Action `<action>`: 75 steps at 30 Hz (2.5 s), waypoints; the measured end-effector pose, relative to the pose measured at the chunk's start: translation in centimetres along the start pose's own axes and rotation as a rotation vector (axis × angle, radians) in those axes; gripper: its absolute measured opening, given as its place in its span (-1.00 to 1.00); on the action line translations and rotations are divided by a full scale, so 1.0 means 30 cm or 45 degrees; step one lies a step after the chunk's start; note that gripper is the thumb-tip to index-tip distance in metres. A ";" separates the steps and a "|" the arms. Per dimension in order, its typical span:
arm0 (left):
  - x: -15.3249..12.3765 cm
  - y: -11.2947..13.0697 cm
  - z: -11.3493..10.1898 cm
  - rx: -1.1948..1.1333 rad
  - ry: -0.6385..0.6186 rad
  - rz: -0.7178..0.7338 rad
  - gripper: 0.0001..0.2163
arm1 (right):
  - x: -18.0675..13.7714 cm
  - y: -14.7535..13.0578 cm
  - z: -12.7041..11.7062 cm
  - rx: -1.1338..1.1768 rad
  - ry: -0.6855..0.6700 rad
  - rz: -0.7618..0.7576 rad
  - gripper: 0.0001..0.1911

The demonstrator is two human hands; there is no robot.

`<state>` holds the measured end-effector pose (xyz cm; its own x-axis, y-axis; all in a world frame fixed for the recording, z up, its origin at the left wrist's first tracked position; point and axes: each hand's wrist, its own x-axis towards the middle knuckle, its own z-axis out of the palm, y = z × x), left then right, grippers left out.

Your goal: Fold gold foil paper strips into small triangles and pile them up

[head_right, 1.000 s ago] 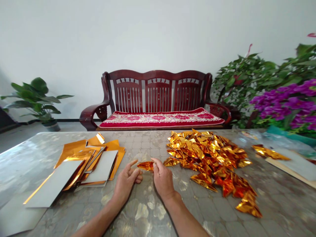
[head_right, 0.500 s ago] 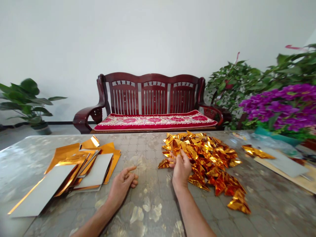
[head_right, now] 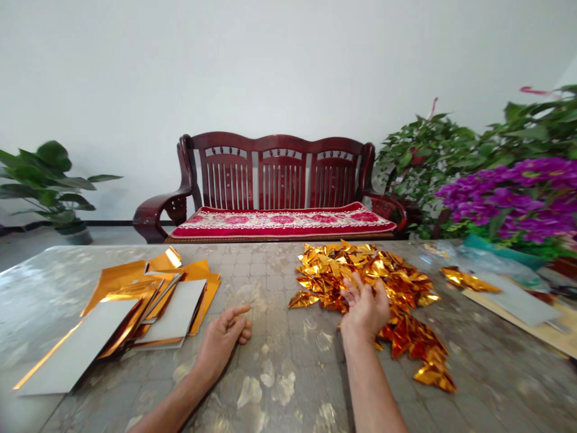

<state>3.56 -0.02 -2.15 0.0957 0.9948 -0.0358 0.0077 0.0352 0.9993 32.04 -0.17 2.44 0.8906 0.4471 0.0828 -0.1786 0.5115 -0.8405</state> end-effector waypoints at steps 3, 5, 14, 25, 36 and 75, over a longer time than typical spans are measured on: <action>-0.001 -0.002 0.003 -0.001 0.004 0.019 -0.61 | 0.022 -0.016 -0.015 0.001 0.014 -0.042 -0.27; -0.005 -0.003 0.006 0.013 0.012 0.028 -0.62 | 0.027 -0.027 -0.018 -0.009 0.024 -0.079 -0.28; 0.028 0.076 -0.085 0.325 0.219 0.384 -0.74 | -0.053 -0.014 0.053 -0.026 -0.136 -0.176 -0.40; 0.012 0.384 -0.664 1.658 0.622 -0.049 -0.74 | -0.239 0.139 0.069 -0.544 -0.748 0.082 -0.50; -0.021 0.171 -0.885 1.809 0.453 -0.303 -0.70 | -0.238 0.170 0.074 -0.703 -0.892 0.143 -0.52; 0.012 0.112 -0.188 1.751 -0.564 1.166 -0.93 | -0.371 0.145 0.081 -0.945 -1.758 -1.023 -0.74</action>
<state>-1.98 1.00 1.21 0.8030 0.5322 0.2682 0.5609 -0.8270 -0.0381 20.33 -1.14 -0.83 -0.3884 0.7143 0.5822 0.6473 0.6612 -0.3793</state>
